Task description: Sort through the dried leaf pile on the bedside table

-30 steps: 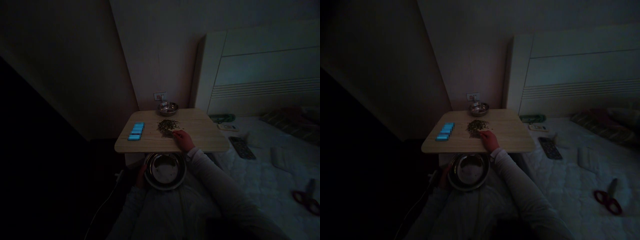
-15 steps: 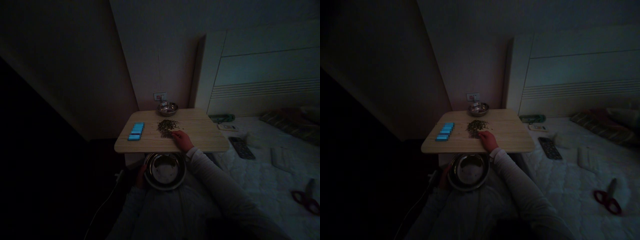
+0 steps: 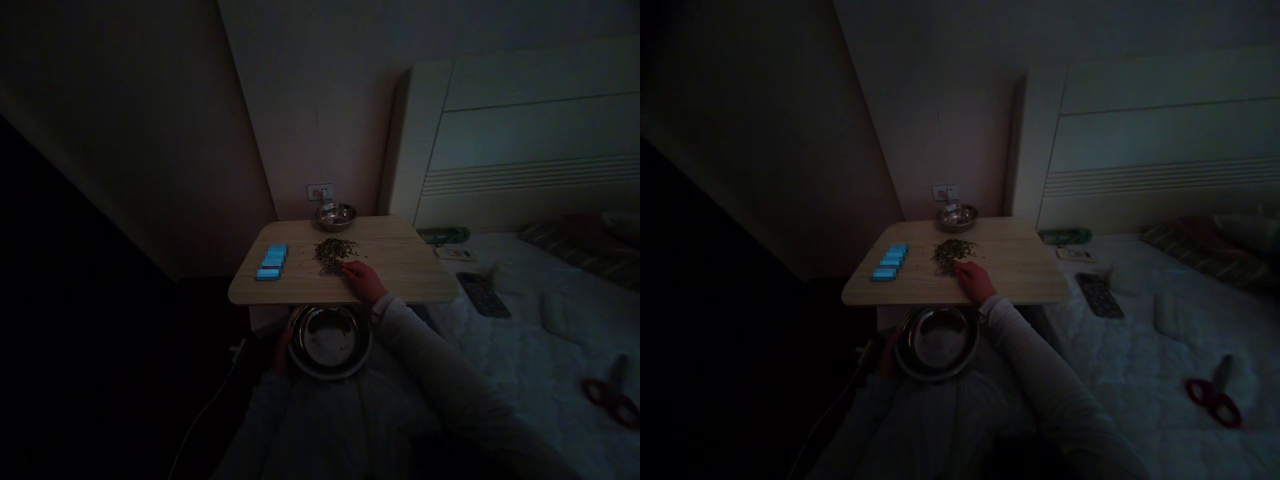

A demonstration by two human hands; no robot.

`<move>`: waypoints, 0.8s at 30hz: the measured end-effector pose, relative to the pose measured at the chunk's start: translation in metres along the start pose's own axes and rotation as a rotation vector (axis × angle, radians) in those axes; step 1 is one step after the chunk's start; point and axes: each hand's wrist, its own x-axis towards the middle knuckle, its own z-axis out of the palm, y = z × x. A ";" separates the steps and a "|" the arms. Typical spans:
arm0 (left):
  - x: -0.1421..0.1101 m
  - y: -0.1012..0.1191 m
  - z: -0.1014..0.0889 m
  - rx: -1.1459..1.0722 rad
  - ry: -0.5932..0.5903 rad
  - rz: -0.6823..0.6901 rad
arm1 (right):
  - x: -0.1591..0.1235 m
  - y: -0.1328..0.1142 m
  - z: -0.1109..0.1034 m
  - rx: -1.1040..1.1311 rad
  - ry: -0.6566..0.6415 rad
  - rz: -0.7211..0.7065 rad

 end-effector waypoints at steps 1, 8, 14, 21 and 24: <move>-0.001 0.001 0.001 0.006 0.002 0.000 | 0.000 0.000 0.000 -0.001 -0.006 -0.005; -0.008 0.005 0.007 -0.053 0.000 -0.067 | -0.002 -0.008 -0.004 -0.014 -0.056 -0.001; -0.009 0.006 0.009 -0.086 -0.038 -0.060 | -0.006 -0.014 -0.007 -0.004 -0.068 -0.003; 0.000 -0.002 -0.002 -0.031 -0.037 0.007 | -0.004 -0.014 -0.010 0.063 0.025 0.077; 0.000 -0.002 -0.002 -0.036 -0.047 -0.018 | -0.003 -0.014 -0.014 0.131 0.139 0.212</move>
